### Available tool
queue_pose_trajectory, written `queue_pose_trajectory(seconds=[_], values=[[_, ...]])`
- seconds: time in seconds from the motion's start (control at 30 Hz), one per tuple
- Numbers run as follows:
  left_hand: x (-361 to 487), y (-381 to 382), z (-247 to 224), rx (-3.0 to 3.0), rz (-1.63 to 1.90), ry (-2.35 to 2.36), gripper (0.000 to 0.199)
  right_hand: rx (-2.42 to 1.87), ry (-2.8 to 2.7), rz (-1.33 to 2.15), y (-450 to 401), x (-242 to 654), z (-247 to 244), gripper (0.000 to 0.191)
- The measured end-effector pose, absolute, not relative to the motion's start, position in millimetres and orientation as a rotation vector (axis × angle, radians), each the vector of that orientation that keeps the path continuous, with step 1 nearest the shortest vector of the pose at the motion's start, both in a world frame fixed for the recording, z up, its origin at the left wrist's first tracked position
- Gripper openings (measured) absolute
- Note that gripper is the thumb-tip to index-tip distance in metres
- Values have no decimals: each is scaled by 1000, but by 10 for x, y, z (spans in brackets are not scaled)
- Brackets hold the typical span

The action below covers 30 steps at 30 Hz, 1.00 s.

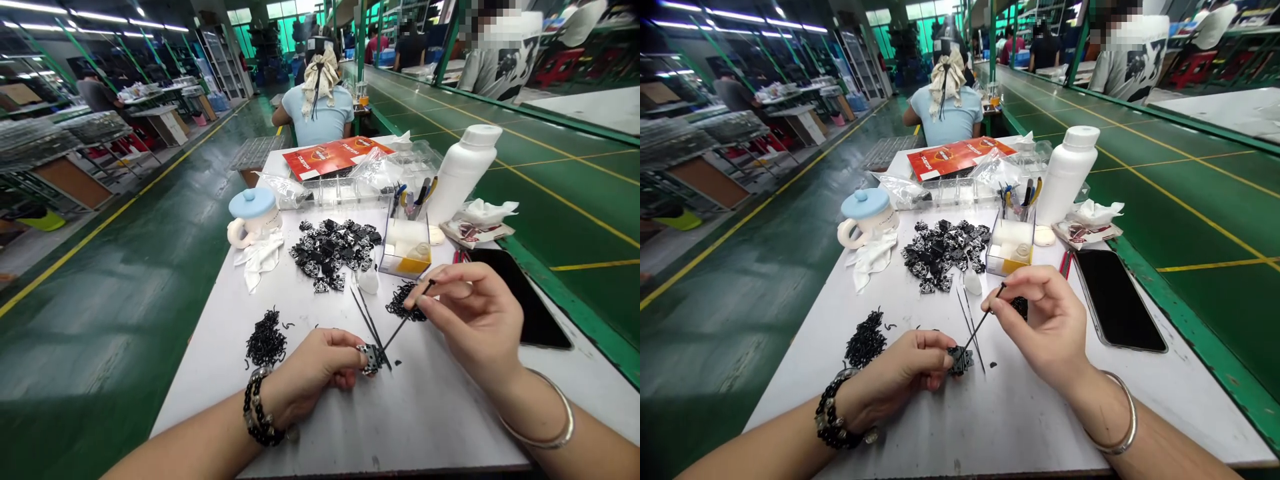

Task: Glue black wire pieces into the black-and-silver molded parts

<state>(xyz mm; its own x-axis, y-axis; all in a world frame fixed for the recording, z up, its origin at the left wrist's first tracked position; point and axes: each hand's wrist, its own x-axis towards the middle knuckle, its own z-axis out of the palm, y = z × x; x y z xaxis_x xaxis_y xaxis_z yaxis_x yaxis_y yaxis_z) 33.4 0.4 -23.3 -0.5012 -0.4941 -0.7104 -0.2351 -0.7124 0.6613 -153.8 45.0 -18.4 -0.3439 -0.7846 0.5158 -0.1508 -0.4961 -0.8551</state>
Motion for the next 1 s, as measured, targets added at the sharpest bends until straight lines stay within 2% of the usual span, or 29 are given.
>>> queue_pose_trajectory(seconds=[0.53, 1.0], values=[[333, 5, -226, 1477, -2342, -1164, 29, -1514, 1235, -1782, 478, -1473, -257, 28], [341, 8, -229, 1483, -2339, -1148, 29, -1469, 1235, -1820, 466, -1506, -219, 26]])
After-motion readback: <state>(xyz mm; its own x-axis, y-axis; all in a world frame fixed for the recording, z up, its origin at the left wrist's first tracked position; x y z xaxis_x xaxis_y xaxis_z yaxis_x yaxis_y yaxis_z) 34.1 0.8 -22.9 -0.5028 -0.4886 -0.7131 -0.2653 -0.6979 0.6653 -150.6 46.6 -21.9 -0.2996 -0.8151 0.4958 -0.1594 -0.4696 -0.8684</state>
